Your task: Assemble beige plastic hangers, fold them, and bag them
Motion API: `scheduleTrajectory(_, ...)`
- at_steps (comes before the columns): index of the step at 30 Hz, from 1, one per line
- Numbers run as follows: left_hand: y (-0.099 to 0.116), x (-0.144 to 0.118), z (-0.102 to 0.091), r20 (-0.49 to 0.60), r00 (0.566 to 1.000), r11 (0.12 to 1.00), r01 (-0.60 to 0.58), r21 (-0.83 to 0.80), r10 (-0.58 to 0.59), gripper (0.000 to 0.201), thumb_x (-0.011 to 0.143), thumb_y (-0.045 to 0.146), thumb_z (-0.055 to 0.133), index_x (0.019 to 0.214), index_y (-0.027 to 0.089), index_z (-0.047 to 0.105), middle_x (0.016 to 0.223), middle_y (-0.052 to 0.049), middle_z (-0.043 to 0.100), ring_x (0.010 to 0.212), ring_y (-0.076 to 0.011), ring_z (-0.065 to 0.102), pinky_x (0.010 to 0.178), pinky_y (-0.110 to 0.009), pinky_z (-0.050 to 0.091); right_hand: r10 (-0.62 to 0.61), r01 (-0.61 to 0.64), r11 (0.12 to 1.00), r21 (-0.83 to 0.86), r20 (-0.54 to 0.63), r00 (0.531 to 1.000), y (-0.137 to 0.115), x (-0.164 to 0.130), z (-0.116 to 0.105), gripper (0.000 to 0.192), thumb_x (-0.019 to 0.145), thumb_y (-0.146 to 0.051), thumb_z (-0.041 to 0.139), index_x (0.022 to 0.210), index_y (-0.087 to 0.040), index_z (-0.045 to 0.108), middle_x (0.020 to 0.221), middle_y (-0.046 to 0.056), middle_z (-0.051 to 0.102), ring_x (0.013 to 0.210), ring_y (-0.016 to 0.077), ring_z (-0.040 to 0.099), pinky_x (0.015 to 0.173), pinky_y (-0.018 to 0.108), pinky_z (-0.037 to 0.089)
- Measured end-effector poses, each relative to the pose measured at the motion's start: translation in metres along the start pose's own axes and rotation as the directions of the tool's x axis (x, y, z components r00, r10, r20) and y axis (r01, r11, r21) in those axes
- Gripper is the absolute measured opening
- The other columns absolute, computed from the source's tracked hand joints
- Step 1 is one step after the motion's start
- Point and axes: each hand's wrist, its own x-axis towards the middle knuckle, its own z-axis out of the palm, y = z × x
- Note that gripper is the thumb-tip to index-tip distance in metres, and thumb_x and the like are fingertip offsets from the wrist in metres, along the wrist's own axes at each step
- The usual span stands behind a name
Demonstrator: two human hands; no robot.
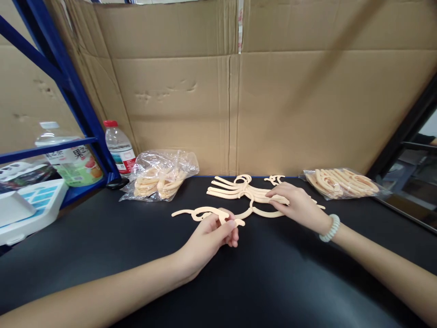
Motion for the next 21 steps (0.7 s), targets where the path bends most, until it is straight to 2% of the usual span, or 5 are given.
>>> scheduleTrajectory(4, 0.002, 0.0, 0.0, 0.025, 1.0, 1.0, -0.001, -0.028, 0.001, 0.028, 0.082, 0.034, 0.067, 0.101, 0.014, 0.062, 0.065, 0.003, 0.055, 0.062, -0.0104, 0.051, 0.064, -0.026, 0.039, -0.01, 0.025, 0.99, -0.139, 0.109, 0.994, 0.027, 0.001, 0.003, 0.009, 0.081, -0.023, 0.062, 0.087, -0.021, 0.067, 0.089, 0.007, 0.068, 0.09, 0.0239, 0.061, 0.082, 0.038, 0.049)
scheduleTrajectory(12, 0.001, -0.001, -0.001, 0.029, 0.999, 0.996, -0.027, 0.09, 0.024, 0.022, 0.082, 0.032, 0.067, 0.096, 0.015, 0.065, 0.071, 0.002, 0.055, 0.065, -0.0098, 0.051, 0.065, -0.025, 0.041, -0.018, 0.051, 0.966, -0.252, 0.134, 0.991, 0.034, 0.007, 0.016, 0.005, 0.083, -0.021, 0.063, 0.078, -0.018, 0.063, 0.083, 0.007, 0.062, 0.087, 0.0237, 0.056, 0.08, 0.038, 0.047)
scheduleTrajectory(17, 0.002, -0.002, -0.002, 0.023, 0.999, 0.989, -0.029, 0.143, 0.026, 0.025, 0.082, 0.035, 0.068, 0.098, 0.015, 0.065, 0.073, 0.0, 0.059, 0.068, -0.0108, 0.054, 0.068, -0.025, 0.044, -0.029, 0.053, 0.969, -0.242, 0.102, 0.994, 0.034, 0.007, 0.014, 0.007, 0.081, -0.02, 0.063, 0.076, -0.019, 0.059, 0.082, 0.006, 0.06, 0.087, 0.0239, 0.055, 0.079, 0.038, 0.046)
scheduleTrajectory(21, 0.002, -0.001, -0.002, 0.029, 0.999, 0.99, -0.03, 0.137, 0.026, 0.025, 0.082, 0.035, 0.068, 0.097, 0.015, 0.065, 0.075, -0.002, 0.062, 0.069, -0.0111, 0.055, 0.068, -0.025, 0.044, 0.01, -0.003, 0.982, -0.191, 0.035, 0.999, 0.034, 0.007, 0.01, 0.006, 0.081, -0.019, 0.061, 0.077, -0.02, 0.056, 0.081, 0.005, 0.061, 0.081, 0.0219, 0.057, 0.072, 0.034, 0.047)
